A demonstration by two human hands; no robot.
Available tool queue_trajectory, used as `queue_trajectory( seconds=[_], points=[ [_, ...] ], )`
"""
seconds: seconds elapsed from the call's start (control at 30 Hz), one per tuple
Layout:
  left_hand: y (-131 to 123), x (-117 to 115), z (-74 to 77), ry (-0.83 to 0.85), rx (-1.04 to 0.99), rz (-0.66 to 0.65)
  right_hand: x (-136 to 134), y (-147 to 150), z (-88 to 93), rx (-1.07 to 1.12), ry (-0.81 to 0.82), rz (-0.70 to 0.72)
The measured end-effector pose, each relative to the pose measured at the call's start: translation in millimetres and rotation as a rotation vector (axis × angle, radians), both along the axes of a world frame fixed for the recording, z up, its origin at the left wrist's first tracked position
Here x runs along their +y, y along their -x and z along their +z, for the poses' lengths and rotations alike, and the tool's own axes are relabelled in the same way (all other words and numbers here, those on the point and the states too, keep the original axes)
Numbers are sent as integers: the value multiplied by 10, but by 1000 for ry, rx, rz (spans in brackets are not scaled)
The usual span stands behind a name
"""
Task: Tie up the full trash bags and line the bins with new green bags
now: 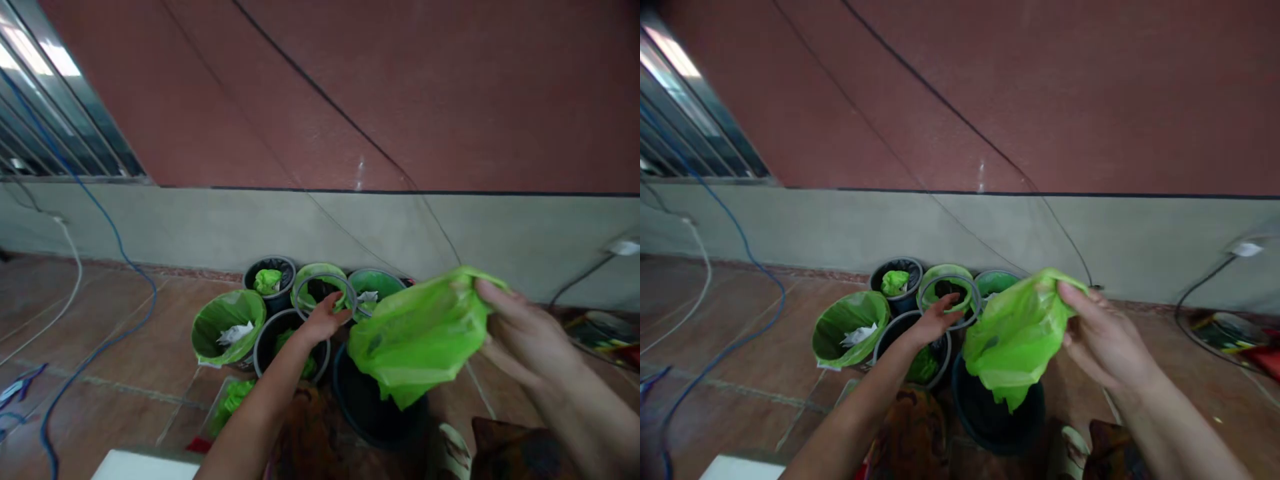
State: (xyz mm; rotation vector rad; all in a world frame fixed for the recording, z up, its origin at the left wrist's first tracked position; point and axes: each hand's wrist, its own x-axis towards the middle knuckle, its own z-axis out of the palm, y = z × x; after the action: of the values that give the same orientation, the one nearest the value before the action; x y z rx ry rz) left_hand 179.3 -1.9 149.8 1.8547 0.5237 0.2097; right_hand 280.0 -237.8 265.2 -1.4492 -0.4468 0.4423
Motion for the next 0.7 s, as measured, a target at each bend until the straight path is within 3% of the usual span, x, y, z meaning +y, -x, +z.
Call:
queue_trajectory(
  seconds=[0.07,0.13,0.23,0.37,0.5,0.6,0.7],
  points=[
    [-177,-261,185,20,-111,-278,-185,-40,-63,146,0,89],
    [-274,-521,324,77,-193,-507,-314,-126,-176,147,48,185],
    [-325,-820,373,174,-154,-649,-442,-327,-436,39,144,293],
    [-269,-916,210,251,-51,-515,-598,-617,-905,-53,198,347],
    [-76,-774,33,163,41,-330,-786,-810,-1355,-145,186,220],
    [115,-656,-71,-85,186,-187,-894,-895,-1529,-253,329,26],
    [294,-594,-167,-523,335,68,-946,-952,-1538,-397,559,-100]
  ],
)
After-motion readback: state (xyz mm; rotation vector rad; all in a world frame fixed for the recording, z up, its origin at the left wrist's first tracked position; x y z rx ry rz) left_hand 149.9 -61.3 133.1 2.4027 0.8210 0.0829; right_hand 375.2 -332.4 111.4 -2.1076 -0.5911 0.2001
